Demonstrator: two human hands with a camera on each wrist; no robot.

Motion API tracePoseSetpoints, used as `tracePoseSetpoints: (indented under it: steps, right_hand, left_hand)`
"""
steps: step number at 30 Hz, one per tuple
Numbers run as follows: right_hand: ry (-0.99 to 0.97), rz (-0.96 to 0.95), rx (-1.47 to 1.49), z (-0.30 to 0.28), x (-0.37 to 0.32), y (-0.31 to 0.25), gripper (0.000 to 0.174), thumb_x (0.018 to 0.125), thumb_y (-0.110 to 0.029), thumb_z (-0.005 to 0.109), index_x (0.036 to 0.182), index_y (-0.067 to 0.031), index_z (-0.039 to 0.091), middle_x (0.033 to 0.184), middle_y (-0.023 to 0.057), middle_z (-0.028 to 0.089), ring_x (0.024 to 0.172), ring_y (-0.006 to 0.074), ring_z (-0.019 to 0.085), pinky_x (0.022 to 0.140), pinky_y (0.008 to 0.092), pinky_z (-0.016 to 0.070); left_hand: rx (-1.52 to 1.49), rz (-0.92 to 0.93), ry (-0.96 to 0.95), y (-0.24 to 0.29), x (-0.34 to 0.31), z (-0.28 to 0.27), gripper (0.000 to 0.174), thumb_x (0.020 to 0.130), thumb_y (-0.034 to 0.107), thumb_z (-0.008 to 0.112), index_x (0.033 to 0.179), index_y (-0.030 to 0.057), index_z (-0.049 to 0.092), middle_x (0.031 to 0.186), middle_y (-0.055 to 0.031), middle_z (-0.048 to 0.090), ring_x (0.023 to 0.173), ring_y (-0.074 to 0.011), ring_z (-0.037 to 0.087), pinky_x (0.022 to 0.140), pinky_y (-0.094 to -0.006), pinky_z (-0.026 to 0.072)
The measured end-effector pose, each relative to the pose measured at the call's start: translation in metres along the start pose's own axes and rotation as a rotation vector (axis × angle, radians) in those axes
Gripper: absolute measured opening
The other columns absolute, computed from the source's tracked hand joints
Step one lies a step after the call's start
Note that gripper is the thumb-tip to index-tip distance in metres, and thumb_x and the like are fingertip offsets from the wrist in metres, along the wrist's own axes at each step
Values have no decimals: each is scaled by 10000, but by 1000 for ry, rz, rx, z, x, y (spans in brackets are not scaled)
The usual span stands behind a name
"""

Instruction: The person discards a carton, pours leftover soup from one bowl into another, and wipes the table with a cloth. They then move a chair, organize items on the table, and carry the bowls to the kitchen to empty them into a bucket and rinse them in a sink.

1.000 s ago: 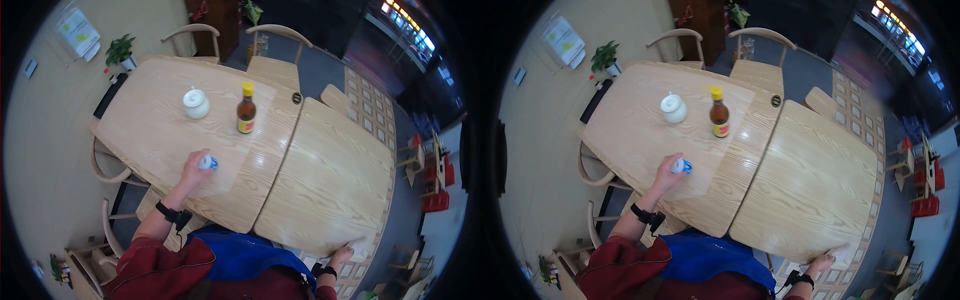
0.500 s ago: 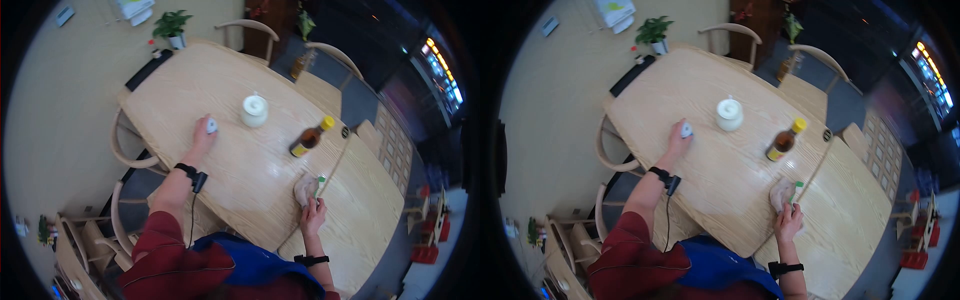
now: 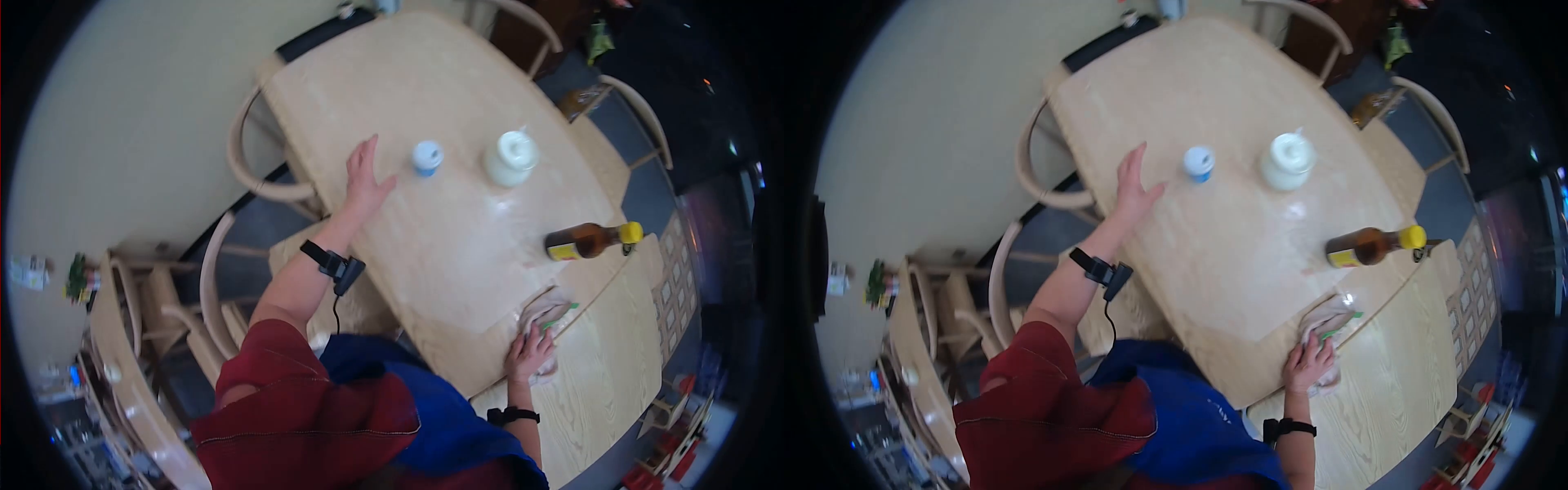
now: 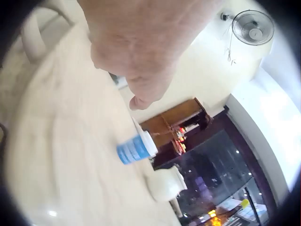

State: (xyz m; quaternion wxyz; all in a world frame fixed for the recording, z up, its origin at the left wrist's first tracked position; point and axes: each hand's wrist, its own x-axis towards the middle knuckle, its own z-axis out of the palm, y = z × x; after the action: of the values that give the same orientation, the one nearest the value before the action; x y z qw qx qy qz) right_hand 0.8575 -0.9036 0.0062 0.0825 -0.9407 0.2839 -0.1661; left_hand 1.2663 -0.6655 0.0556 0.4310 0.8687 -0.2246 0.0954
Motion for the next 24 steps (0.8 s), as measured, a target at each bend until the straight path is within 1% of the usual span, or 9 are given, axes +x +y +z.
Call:
tracePoseSetpoints:
  steps: [4, 8, 12, 13, 14, 17, 21, 23, 24]
  right_hand:
    - [54, -56, -69, 5, 3, 3, 362, 813, -207, 527, 1150, -76, 543, 1199, 258, 433, 1056, 417, 399, 889, 497, 318]
    - [76, -94, -112, 8, 2, 10, 356, 841, -231, 507, 1159, -74, 534, 1214, 267, 428, 1035, 413, 412, 856, 495, 329]
    - [136, -134, -106, 10, 3, 10, 365, 856, -251, 501, 1171, -67, 525, 1226, 265, 432, 1019, 420, 430, 861, 492, 337]
    - [132, -119, -107, 12, 2, 11, 368, 859, -254, 498, 1175, -66, 523, 1229, 265, 431, 1024, 419, 430, 863, 492, 339]
    - [126, -103, -114, 13, 1, 13, 371, 862, -256, 494, 1179, -65, 521, 1232, 265, 429, 1029, 418, 430, 866, 493, 341]
    - [119, -108, -150, 13, 1, 13, 370, 871, -277, 482, 1193, -98, 521, 1249, 236, 430, 1035, 407, 434, 862, 500, 349]
    - [112, -95, -182, 15, 2, 15, 383, 873, -292, 477, 1220, -132, 508, 1246, 212, 442, 1030, 400, 443, 859, 495, 356]
    - [101, -87, -183, 16, 0, 19, 389, 874, -298, 473, 1224, -130, 504, 1242, 216, 444, 1030, 400, 444, 859, 492, 359]
    - [96, -103, -221, 18, 1, 26, 392, 876, -312, 467, 1220, -128, 507, 1239, 218, 446, 1031, 399, 444, 855, 492, 363]
  left_hand:
    - [375, -36, 116, -58, -56, -107, 741, 636, 151, 719, 1294, 90, 383, 1290, -209, 345, 1216, -379, 295, 1015, -441, 268]
    - [880, -350, 255, -120, -178, -226, 758, 636, 233, 745, 1278, 61, 381, 1295, -206, 359, 1206, -368, 336, 992, -457, 297]
    - [940, -1105, 258, -129, -334, -300, 905, 626, 389, 745, 1330, 64, 278, 1356, -194, 290, 1282, -331, 245, 987, -519, 286]
    - [918, -1377, 296, -145, -375, -304, 924, 593, 427, 755, 1292, 8, 321, 1332, -221, 338, 1258, -328, 314, 998, -466, 309]
    - [916, -1382, 295, -157, -393, -312, 924, 593, 427, 755, 1292, 8, 321, 1332, -221, 338, 1258, -328, 314, 998, -466, 309]
    - [155, -1088, 444, -146, -418, -321, 985, 522, 484, 777, 1210, -106, 391, 1213, -294, 459, 1122, -359, 484, 962, -378, 368]
    - [284, -1201, 266, -126, -398, -329, 963, 558, 455, 766, 1239, -85, 353, 1253, -286, 418, 1165, -382, 435, 953, -428, 362]
    - [717, -1392, 228, -115, -387, -306, 942, 610, 410, 740, 1283, -64, 283, 1317, -285, 332, 1237, -412, 327, 982, -471, 306]
    - [831, -1308, 185, -113, -391, -294, 947, 629, 383, 721, 1312, -54, 234, 1344, -286, 276, 1263, -423, 265, 1005, -481, 264]
